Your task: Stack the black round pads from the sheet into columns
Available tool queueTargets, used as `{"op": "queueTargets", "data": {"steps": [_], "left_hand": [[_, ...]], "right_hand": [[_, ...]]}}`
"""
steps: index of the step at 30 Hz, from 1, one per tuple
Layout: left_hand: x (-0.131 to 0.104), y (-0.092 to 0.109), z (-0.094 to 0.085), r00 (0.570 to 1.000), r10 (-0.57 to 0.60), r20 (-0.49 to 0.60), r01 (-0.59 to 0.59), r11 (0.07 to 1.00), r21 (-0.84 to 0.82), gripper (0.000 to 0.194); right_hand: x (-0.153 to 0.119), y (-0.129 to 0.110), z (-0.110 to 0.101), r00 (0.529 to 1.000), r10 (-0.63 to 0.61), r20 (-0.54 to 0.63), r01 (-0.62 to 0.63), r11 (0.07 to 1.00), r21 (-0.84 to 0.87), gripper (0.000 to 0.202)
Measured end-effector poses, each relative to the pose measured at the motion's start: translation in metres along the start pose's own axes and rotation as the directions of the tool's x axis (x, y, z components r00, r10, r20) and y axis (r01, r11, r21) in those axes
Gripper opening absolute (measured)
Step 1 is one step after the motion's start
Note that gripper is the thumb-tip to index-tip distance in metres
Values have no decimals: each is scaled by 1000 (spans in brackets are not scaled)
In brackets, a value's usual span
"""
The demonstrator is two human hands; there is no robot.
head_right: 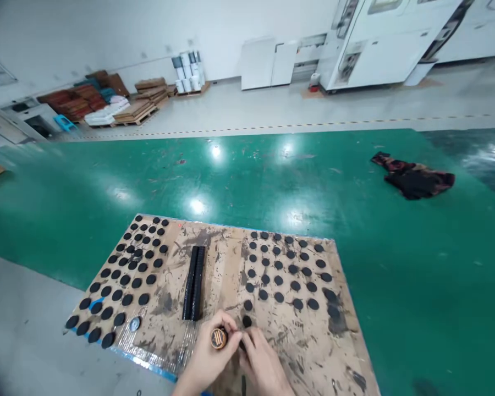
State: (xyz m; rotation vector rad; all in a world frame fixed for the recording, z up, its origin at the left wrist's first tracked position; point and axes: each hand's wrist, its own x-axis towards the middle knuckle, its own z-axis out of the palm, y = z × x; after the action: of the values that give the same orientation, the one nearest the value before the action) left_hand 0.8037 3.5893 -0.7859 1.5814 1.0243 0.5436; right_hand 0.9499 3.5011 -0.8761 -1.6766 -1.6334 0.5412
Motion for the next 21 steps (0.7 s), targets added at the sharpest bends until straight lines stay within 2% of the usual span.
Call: {"op": "queueTargets", "data": {"steps": [2, 4, 6, 8, 10, 13, 16, 19, 21], "left_hand": [[1, 4, 1, 1000, 11, -4, -11, 1000, 5, 8], [2, 8, 3, 999, 22, -36, -22, 1000, 1, 12], [5, 13, 5, 996, 30, -85, -30, 1000, 1, 18], [8, 18, 6, 992, 35, -124, -35, 999, 8, 24], [11, 21, 6, 990, 37, -138, -35, 999, 14, 26], [11, 23, 4, 989, 37, -144, -35, 999, 14, 26], [8, 21, 3, 991, 24, -129, -24, 1000, -1, 20], [4, 21, 1, 998, -8, -68, 6, 1000, -27, 10], [3, 23, 0, 999, -26, -28, 25, 999, -32, 6]], "right_hand": [[9, -14, -20, 991, 126, -52, -117, 982, 148, 23], [19, -40, -50, 964, 259, -54, -229, 921, 316, 26], [27, -66, -75, 963, 269, -6, -240, 866, 439, 24], [31, -80, -86, 971, 234, 58, -232, 843, 486, 21], [32, -73, -80, 969, 243, 33, -232, 867, 441, 22], [30, -33, -50, 973, 202, -108, -178, 963, 201, 23], [29, 4, -20, 998, 64, -29, -65, 995, -72, 22], [35, 6, -14, 995, 47, 93, -35, 990, -134, 24], [41, -8, -27, 989, 88, 123, -86, 996, -20, 24]]}}
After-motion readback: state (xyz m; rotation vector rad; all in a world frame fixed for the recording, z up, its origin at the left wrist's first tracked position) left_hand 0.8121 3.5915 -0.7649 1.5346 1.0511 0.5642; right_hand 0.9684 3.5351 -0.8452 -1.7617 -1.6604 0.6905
